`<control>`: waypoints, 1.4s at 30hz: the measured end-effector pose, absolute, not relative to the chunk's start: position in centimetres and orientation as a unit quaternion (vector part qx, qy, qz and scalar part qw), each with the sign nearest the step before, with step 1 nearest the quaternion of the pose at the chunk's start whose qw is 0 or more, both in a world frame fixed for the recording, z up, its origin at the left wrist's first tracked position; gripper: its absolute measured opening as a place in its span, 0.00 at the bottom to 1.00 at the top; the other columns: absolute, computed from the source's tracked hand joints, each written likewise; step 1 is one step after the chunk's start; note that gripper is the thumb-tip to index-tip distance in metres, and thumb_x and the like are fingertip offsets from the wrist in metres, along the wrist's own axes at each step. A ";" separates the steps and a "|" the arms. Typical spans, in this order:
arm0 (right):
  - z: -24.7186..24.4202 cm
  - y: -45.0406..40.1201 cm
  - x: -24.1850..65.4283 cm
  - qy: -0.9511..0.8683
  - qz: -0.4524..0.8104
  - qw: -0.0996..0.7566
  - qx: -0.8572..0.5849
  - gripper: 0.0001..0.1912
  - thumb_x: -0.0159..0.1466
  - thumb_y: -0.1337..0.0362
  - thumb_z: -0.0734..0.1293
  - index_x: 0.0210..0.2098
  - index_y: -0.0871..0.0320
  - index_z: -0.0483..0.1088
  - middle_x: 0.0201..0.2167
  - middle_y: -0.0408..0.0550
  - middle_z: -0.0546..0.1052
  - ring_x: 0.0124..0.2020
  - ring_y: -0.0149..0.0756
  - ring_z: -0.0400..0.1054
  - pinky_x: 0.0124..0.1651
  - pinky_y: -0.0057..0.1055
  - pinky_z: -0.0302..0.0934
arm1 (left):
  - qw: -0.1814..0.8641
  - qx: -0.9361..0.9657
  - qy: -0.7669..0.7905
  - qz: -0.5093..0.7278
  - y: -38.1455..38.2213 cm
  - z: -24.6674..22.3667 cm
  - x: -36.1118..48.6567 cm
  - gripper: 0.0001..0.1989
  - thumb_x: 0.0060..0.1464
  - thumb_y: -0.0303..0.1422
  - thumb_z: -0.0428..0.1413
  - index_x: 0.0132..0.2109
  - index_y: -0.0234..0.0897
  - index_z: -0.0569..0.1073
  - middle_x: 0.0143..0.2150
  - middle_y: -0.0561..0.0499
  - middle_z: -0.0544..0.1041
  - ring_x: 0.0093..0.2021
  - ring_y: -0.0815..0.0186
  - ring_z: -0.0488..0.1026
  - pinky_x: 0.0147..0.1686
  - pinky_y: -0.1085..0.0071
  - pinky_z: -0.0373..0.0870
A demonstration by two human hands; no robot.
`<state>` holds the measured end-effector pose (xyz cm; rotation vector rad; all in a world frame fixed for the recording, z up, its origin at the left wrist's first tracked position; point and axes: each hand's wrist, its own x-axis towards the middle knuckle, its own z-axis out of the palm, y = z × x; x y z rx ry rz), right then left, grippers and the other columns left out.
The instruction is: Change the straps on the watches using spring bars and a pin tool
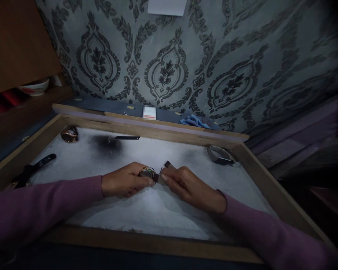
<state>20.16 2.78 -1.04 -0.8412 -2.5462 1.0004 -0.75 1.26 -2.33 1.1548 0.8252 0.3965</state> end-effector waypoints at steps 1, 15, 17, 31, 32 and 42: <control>-1.0 2.8 20.2 -0.880 0.347 0.139 -0.292 0.17 0.70 0.60 0.53 0.25 0.58 0.57 0.19 0.36 0.54 0.20 0.25 0.48 0.26 0.27 0.45 | 0.736 0.532 0.377 0.184 1.2 -2.4 -0.7 0.09 0.54 0.32 0.52 0.29 0.38 0.60 0.15 0.64 0.54 0.14 0.78 0.48 0.12 0.80 0.46; -1.3 3.1 20.3 -0.884 0.361 0.130 -0.267 0.18 0.70 0.58 0.52 0.25 0.56 0.51 0.19 0.36 0.53 0.20 0.26 0.48 0.26 0.27 0.46 | 0.731 0.557 0.349 0.183 1.2 -2.6 -0.9 0.11 0.53 0.34 0.54 0.27 0.38 0.60 0.15 0.63 0.56 0.13 0.78 0.50 0.11 0.80 0.48; -1.3 3.1 20.5 -0.897 0.337 0.119 -0.258 0.17 0.70 0.60 0.52 0.25 0.56 0.51 0.20 0.37 0.54 0.21 0.26 0.49 0.26 0.28 0.47 | 0.741 0.548 0.351 0.166 1.2 -2.4 -1.1 0.11 0.52 0.35 0.55 0.28 0.38 0.61 0.16 0.63 0.55 0.14 0.78 0.49 0.11 0.80 0.46; -0.9 2.8 20.5 -0.915 0.310 0.105 -0.237 0.15 0.70 0.65 0.52 0.26 0.57 0.55 0.21 0.39 0.58 0.21 0.26 0.52 0.27 0.28 0.47 | 0.784 0.511 0.339 0.101 1.6 -1.7 -1.4 0.15 0.49 0.39 0.60 0.28 0.37 0.62 0.16 0.64 0.52 0.15 0.78 0.44 0.12 0.79 0.40; -1.0 2.8 20.5 -0.911 0.317 0.112 -0.240 0.15 0.70 0.64 0.52 0.26 0.57 0.56 0.21 0.39 0.57 0.21 0.26 0.52 0.27 0.28 0.47 | 0.783 0.511 0.338 0.106 1.7 -1.8 -1.4 0.14 0.50 0.38 0.60 0.29 0.37 0.62 0.17 0.65 0.51 0.15 0.78 0.44 0.12 0.79 0.40; -1.3 3.1 20.3 -0.842 0.462 0.149 -0.236 0.19 0.70 0.56 0.54 0.25 0.57 0.56 0.19 0.35 0.52 0.19 0.24 0.46 0.23 0.25 0.44 | 0.790 0.530 0.277 0.136 1.7 -2.3 -1.9 0.12 0.54 0.39 0.58 0.34 0.37 0.63 0.18 0.64 0.52 0.16 0.77 0.45 0.13 0.79 0.44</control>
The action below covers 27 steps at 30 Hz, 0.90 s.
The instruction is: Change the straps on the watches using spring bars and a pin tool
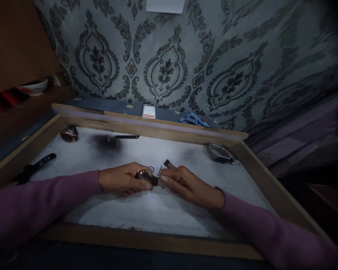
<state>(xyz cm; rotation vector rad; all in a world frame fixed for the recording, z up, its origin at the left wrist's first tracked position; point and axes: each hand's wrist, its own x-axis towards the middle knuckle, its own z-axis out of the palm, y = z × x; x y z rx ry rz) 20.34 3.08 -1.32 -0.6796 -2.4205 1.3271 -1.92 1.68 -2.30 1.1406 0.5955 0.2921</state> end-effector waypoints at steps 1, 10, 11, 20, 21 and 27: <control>-1.4 3.1 20.3 -0.832 0.477 0.151 -0.239 0.19 0.70 0.56 0.54 0.25 0.57 0.56 0.18 0.35 0.52 0.19 0.24 0.45 0.23 0.25 0.43 | 0.794 0.524 0.277 0.133 1.7 -2.3 -1.9 0.12 0.55 0.39 0.58 0.35 0.37 0.63 0.18 0.64 0.51 0.16 0.77 0.45 0.13 0.79 0.44; -0.7 3.3 20.3 -0.759 0.585 0.137 -0.251 0.21 0.68 0.51 0.57 0.25 0.59 0.59 0.17 0.33 0.52 0.18 0.22 0.43 0.20 0.24 0.40 | 0.790 0.529 0.290 0.108 2.0 -1.5 -2.1 0.16 0.52 0.41 0.60 0.31 0.37 0.62 0.18 0.64 0.51 0.16 0.78 0.44 0.13 0.79 0.41; -0.5 3.3 20.3 -0.758 0.585 0.135 -0.254 0.21 0.68 0.51 0.58 0.25 0.59 0.60 0.17 0.33 0.52 0.18 0.22 0.43 0.20 0.24 0.40 | 0.790 0.530 0.290 0.105 2.0 -1.4 -2.2 0.16 0.51 0.41 0.60 0.30 0.37 0.62 0.18 0.64 0.51 0.15 0.78 0.44 0.13 0.79 0.40; -1.5 3.5 20.4 -0.711 0.628 0.158 -0.274 0.22 0.66 0.49 0.59 0.25 0.59 0.60 0.16 0.33 0.54 0.16 0.22 0.43 0.18 0.24 0.37 | 0.738 0.576 0.306 0.173 1.8 -2.2 -1.9 0.12 0.53 0.37 0.57 0.40 0.37 0.63 0.19 0.62 0.61 0.16 0.75 0.57 0.14 0.79 0.56; -1.7 3.6 20.4 -0.705 0.631 0.160 -0.281 0.22 0.66 0.49 0.59 0.25 0.59 0.60 0.16 0.33 0.54 0.16 0.22 0.43 0.18 0.24 0.37 | 0.724 0.586 0.311 0.188 1.8 -2.1 -1.8 0.13 0.52 0.36 0.57 0.42 0.38 0.63 0.21 0.62 0.62 0.16 0.75 0.58 0.15 0.78 0.57; -2.0 3.8 20.5 -0.681 0.645 0.167 -0.302 0.21 0.66 0.49 0.59 0.27 0.60 0.62 0.15 0.32 0.54 0.15 0.22 0.43 0.18 0.24 0.36 | 0.556 0.704 0.357 0.262 1.5 -1.8 -1.5 0.14 0.48 0.28 0.58 0.42 0.37 0.63 0.30 0.59 0.64 0.26 0.74 0.60 0.24 0.77 0.58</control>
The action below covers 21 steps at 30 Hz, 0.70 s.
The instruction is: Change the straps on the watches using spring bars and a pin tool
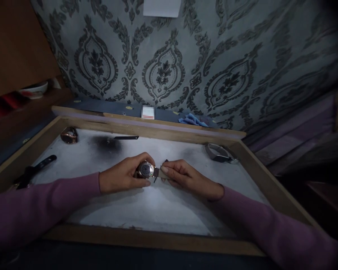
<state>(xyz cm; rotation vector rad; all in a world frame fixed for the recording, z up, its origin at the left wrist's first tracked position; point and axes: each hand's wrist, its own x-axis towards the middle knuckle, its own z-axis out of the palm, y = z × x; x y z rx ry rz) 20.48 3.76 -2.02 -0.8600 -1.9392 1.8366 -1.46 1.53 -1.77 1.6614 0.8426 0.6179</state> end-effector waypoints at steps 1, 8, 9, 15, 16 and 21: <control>-2.1 3.8 20.5 -0.679 0.647 0.167 -0.303 0.21 0.66 0.49 0.59 0.27 0.60 0.62 0.15 0.32 0.53 0.15 0.22 0.43 0.18 0.24 0.36 | 0.517 0.728 0.364 0.265 1.5 -1.8 -1.5 0.13 0.49 0.28 0.58 0.42 0.37 0.64 0.30 0.58 0.64 0.28 0.73 0.61 0.26 0.77 0.58; -2.1 3.8 20.3 -0.682 0.642 0.162 -0.311 0.21 0.66 0.49 0.60 0.27 0.60 0.63 0.14 0.33 0.55 0.15 0.21 0.44 0.18 0.23 0.37 | 0.305 0.846 0.358 0.252 1.3 -1.9 -1.9 0.11 0.57 0.32 0.55 0.46 0.36 0.64 0.35 0.53 0.70 0.32 0.68 0.66 0.31 0.72 0.62; -2.0 3.7 20.3 -0.681 0.642 0.161 -0.314 0.21 0.66 0.49 0.60 0.27 0.60 0.63 0.14 0.33 0.56 0.15 0.21 0.44 0.18 0.23 0.37 | 0.275 0.861 0.345 0.253 1.4 -1.9 -2.0 0.11 0.58 0.32 0.54 0.47 0.35 0.64 0.38 0.50 0.70 0.35 0.66 0.67 0.33 0.71 0.63; -1.5 3.4 20.1 -0.641 0.668 0.176 -0.334 0.21 0.64 0.48 0.61 0.26 0.60 0.63 0.12 0.32 0.55 0.13 0.21 0.42 0.16 0.23 0.35 | 0.095 0.928 0.301 0.199 1.8 -1.7 -2.4 0.15 0.64 0.39 0.45 0.49 0.33 0.67 0.36 0.47 0.70 0.32 0.64 0.67 0.31 0.70 0.64; -1.4 3.3 20.0 -0.636 0.670 0.182 -0.336 0.21 0.64 0.48 0.62 0.26 0.60 0.63 0.12 0.31 0.55 0.13 0.21 0.42 0.15 0.22 0.35 | 0.083 0.931 0.299 0.192 1.8 -1.6 -2.4 0.16 0.65 0.40 0.44 0.47 0.32 0.68 0.35 0.47 0.70 0.31 0.64 0.67 0.30 0.70 0.63; -1.1 3.0 19.5 -0.640 0.655 0.215 -0.339 0.22 0.62 0.46 0.62 0.27 0.60 0.65 0.10 0.31 0.56 0.11 0.21 0.43 0.14 0.22 0.37 | 0.209 0.899 0.322 0.212 1.6 -1.1 -2.3 0.14 0.65 0.37 0.44 0.39 0.34 0.69 0.28 0.53 0.69 0.27 0.69 0.65 0.29 0.73 0.59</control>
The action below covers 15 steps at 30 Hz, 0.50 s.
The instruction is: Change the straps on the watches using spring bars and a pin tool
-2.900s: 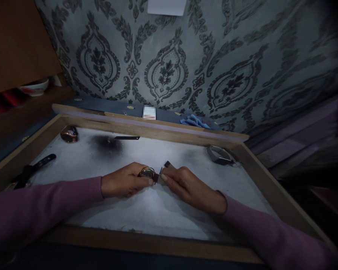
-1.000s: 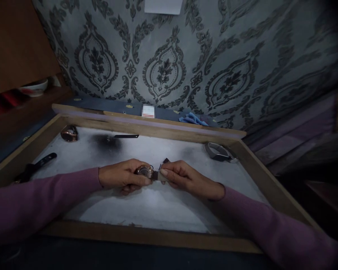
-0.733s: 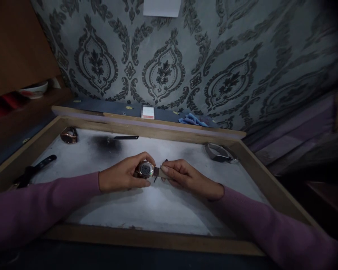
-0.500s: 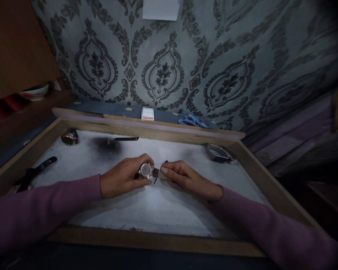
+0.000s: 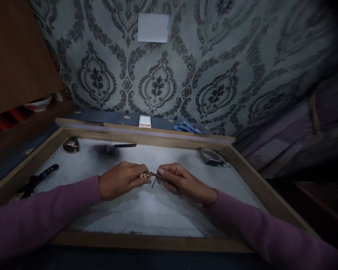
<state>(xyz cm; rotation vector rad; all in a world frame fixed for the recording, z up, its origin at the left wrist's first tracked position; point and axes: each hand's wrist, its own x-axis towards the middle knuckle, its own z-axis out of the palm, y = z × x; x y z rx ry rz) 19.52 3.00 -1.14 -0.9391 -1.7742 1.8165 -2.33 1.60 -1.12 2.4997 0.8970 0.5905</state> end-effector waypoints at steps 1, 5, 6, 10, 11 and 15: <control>-1.1 2.9 19.4 -0.641 0.650 0.223 -0.341 0.22 0.62 0.46 0.61 0.27 0.61 0.65 0.10 0.32 0.57 0.11 0.21 0.43 0.13 0.22 0.37 | 0.247 0.884 0.334 0.216 1.6 -1.1 -2.3 0.13 0.65 0.36 0.45 0.37 0.35 0.69 0.26 0.55 0.67 0.26 0.70 0.63 0.28 0.74 0.58; -1.2 2.7 19.3 -0.632 0.644 0.245 -0.354 0.21 0.63 0.48 0.61 0.27 0.61 0.66 0.09 0.32 0.57 0.10 0.20 0.43 0.13 0.21 0.37 | 0.370 0.828 0.354 0.230 1.7 -1.0 -2.0 0.14 0.62 0.37 0.47 0.31 0.35 0.67 0.23 0.59 0.59 0.24 0.73 0.56 0.26 0.75 0.54; -1.3 2.7 19.3 -0.627 0.645 0.249 -0.358 0.21 0.63 0.48 0.61 0.27 0.61 0.66 0.09 0.31 0.57 0.10 0.20 0.43 0.12 0.21 0.37 | 0.395 0.816 0.351 0.235 1.7 -1.0 -1.9 0.14 0.61 0.37 0.47 0.30 0.35 0.66 0.23 0.59 0.58 0.24 0.73 0.55 0.25 0.75 0.53; -1.3 2.5 19.1 -0.612 0.647 0.253 -0.379 0.20 0.63 0.49 0.61 0.27 0.61 0.66 0.09 0.31 0.56 0.09 0.20 0.43 0.12 0.20 0.37 | 0.478 0.774 0.340 0.240 1.7 -0.9 -1.8 0.13 0.60 0.38 0.48 0.29 0.35 0.64 0.22 0.59 0.56 0.23 0.73 0.53 0.23 0.76 0.52; -1.3 2.4 19.1 -0.608 0.646 0.253 -0.384 0.20 0.63 0.49 0.61 0.27 0.61 0.66 0.09 0.31 0.57 0.09 0.20 0.43 0.12 0.19 0.37 | 0.497 0.763 0.339 0.236 1.6 -0.9 -1.8 0.13 0.60 0.38 0.48 0.29 0.36 0.63 0.21 0.60 0.57 0.22 0.74 0.53 0.22 0.76 0.52; -1.4 2.4 19.0 -0.603 0.643 0.247 -0.402 0.21 0.63 0.48 0.60 0.28 0.60 0.65 0.10 0.33 0.61 0.08 0.20 0.45 0.11 0.18 0.38 | 0.554 0.720 0.350 0.228 1.6 -1.3 -1.9 0.13 0.61 0.41 0.47 0.33 0.36 0.63 0.20 0.60 0.61 0.18 0.75 0.55 0.19 0.77 0.53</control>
